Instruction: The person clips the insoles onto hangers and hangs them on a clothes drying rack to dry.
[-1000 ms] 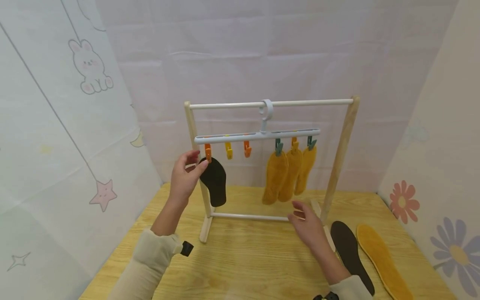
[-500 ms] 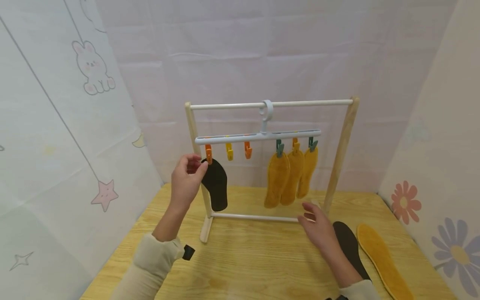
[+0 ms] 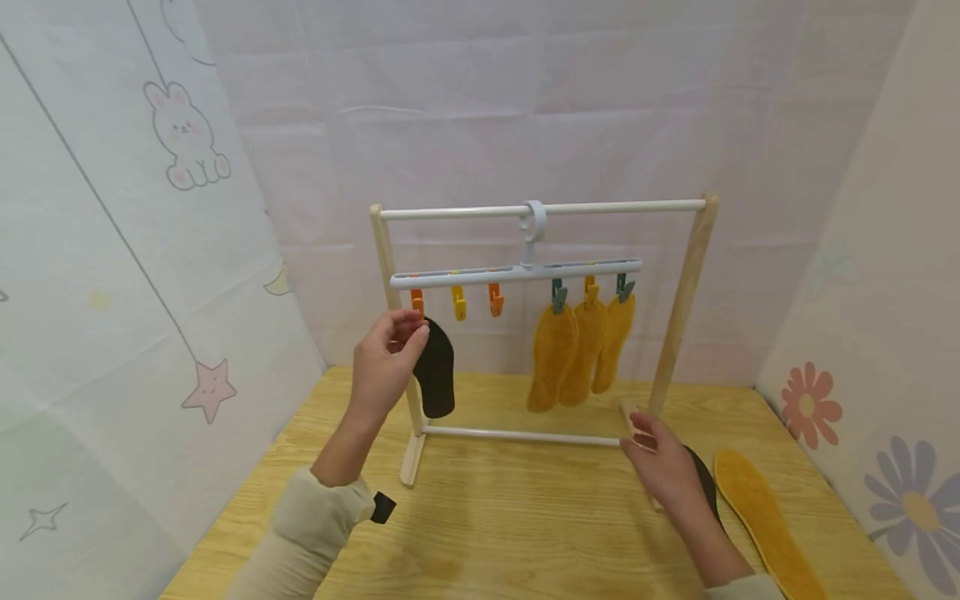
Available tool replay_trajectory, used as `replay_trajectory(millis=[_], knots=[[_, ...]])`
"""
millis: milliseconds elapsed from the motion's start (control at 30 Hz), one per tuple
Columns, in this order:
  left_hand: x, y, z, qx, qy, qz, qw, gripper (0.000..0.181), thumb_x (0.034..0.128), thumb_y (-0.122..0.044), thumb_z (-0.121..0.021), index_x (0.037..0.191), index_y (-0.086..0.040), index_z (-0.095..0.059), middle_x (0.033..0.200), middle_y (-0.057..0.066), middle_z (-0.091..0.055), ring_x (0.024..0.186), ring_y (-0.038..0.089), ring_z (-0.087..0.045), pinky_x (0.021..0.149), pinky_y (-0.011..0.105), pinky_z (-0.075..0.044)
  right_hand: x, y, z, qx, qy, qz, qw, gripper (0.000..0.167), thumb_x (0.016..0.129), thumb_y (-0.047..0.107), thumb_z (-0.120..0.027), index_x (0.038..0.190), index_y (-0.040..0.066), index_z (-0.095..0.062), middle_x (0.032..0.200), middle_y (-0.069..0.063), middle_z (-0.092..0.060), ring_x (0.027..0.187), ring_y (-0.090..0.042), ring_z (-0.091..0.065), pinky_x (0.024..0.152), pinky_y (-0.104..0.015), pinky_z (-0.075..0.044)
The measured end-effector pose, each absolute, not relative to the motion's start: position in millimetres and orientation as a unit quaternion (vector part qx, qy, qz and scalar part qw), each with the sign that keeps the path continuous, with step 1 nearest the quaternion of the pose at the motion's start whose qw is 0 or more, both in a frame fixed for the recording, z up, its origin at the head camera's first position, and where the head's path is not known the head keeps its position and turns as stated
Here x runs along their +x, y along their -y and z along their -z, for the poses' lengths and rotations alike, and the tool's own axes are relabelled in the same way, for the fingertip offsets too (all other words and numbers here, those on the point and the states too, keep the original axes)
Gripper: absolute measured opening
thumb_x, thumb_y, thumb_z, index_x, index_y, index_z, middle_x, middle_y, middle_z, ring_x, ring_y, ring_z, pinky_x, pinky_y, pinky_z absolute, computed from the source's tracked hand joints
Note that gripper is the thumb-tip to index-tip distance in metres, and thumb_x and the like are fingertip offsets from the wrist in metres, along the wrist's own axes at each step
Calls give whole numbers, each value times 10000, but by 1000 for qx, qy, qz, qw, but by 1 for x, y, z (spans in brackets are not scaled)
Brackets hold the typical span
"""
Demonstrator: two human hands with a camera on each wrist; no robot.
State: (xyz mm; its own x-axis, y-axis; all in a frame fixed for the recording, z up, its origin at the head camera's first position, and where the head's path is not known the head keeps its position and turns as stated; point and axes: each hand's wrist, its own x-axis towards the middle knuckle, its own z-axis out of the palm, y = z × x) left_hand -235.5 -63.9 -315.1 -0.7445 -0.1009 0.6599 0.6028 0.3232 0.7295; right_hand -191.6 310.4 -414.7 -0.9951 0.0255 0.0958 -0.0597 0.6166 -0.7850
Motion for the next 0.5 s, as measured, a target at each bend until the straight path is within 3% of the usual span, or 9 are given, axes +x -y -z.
replay_trajectory(millis=[33,133,267,500], knots=[[-235,63,315,-172,750,556,314,255,962,-145,-693,1193,-42,-660,1073,72,-732,896,202,-678,815,349,-557,-191,-312,415,8,898,-437,48,638,1062,325,-530,1532,-44,-307,1533,-289,-364,1337,-464,-447,913,-298,-494],[-235,59,313,-186,752,552,308,266,963,-131,-687,1210,-35,-653,1111,79,-729,935,211,-687,845,380,-567,-191,-318,416,3,905,-423,50,643,1064,345,-522,1532,-43,-311,1533,-291,-372,1330,-466,-456,892,-294,-505],[-235,55,312,-200,756,549,296,297,967,-122,-674,1246,-23,-647,1166,92,-721,988,223,-690,876,370,-569,-189,-327,418,0,910,-410,58,634,1065,349,-516,1518,-53,-330,1515,-311,-391,1315,-489,-469,933,-493,-514],[-235,49,310,-206,768,556,242,425,989,-154,-651,1385,-25,-568,1340,121,-647,1178,261,-648,982,390,-531,-186,-341,422,-11,910,-411,57,639,1062,369,-517,1498,-65,-342,1464,-344,-431,1292,-511,-474,955,-603,-478]])
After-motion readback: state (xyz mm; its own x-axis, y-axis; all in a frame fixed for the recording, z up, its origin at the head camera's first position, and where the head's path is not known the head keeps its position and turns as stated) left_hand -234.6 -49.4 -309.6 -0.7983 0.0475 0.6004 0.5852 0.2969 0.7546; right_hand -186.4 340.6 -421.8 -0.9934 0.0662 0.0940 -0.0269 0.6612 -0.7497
